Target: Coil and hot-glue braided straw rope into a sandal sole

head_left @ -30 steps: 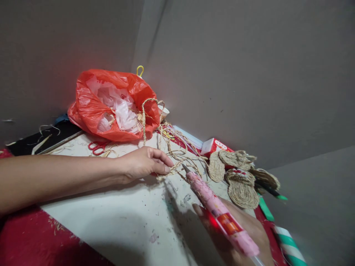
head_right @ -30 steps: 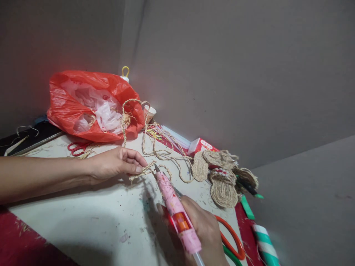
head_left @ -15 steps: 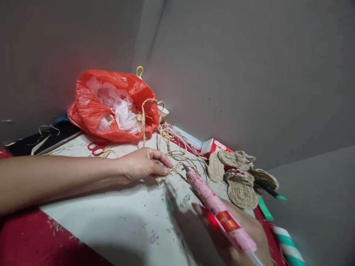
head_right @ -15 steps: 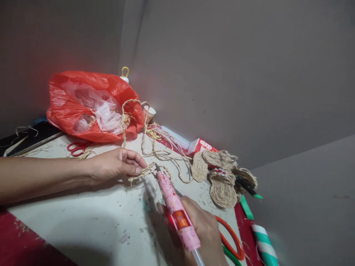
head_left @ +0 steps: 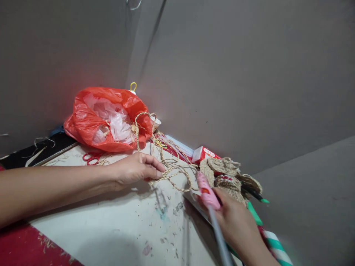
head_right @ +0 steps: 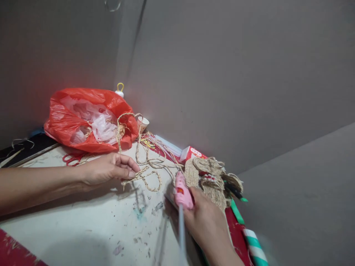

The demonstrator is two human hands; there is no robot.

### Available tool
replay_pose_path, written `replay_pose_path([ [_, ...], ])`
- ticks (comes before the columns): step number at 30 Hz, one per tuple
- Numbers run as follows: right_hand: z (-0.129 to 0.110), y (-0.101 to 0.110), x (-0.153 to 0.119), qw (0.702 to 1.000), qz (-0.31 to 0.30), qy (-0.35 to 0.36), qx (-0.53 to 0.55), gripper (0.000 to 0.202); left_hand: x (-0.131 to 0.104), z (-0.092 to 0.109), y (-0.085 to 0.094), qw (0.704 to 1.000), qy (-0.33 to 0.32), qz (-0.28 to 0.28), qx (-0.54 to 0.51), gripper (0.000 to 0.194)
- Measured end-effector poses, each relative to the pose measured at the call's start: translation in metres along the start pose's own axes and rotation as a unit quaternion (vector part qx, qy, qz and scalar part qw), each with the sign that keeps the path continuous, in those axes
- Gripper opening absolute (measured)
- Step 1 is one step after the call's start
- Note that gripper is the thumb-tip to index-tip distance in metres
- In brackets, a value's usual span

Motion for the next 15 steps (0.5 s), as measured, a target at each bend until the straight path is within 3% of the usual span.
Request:
replay_pose_path([
  [4, 0.009, -0.028, 0.011, 0.995, -0.082, -0.012, -0.051, 0.028, -0.002, 0.0, -0.002, 1.0, -0.001, -0.005, 0.01, 0.012],
  [7, 0.011, -0.028, 0.01, 0.994, -0.096, 0.0, -0.047, 0.028, -0.004, -0.002, -0.004, 1.0, -0.002, -0.009, 0.001, 0.013],
  [9, 0.002, -0.008, 0.002, 0.999, -0.039, 0.016, -0.033, 0.03, -0.005, -0.002, -0.007, 1.0, -0.008, -0.011, -0.003, 0.013],
  [11, -0.021, 0.028, -0.017, 0.996, 0.082, 0.036, 0.029, 0.027, -0.007, -0.002, -0.01, 1.0, -0.018, -0.011, -0.004, 0.014],
  [13, -0.046, 0.057, -0.044, 0.966, 0.174, 0.048, 0.186, 0.017, -0.009, -0.002, -0.013, 1.0, -0.029, -0.006, 0.003, 0.014],
  [15, -0.063, 0.066, -0.066, 0.921, 0.228, 0.003, 0.316, 0.011, -0.012, -0.003, -0.016, 0.999, -0.043, -0.002, 0.011, 0.015],
])
Point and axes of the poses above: each hand's wrist, its own x-axis towards the middle knuckle, its own y-axis out of the back of the hand, z = x × y, the point moved 9 cm from there along x, towards the middle knuckle, and after that the axes turned 5 degrees about -z, right-handed, at the moved point
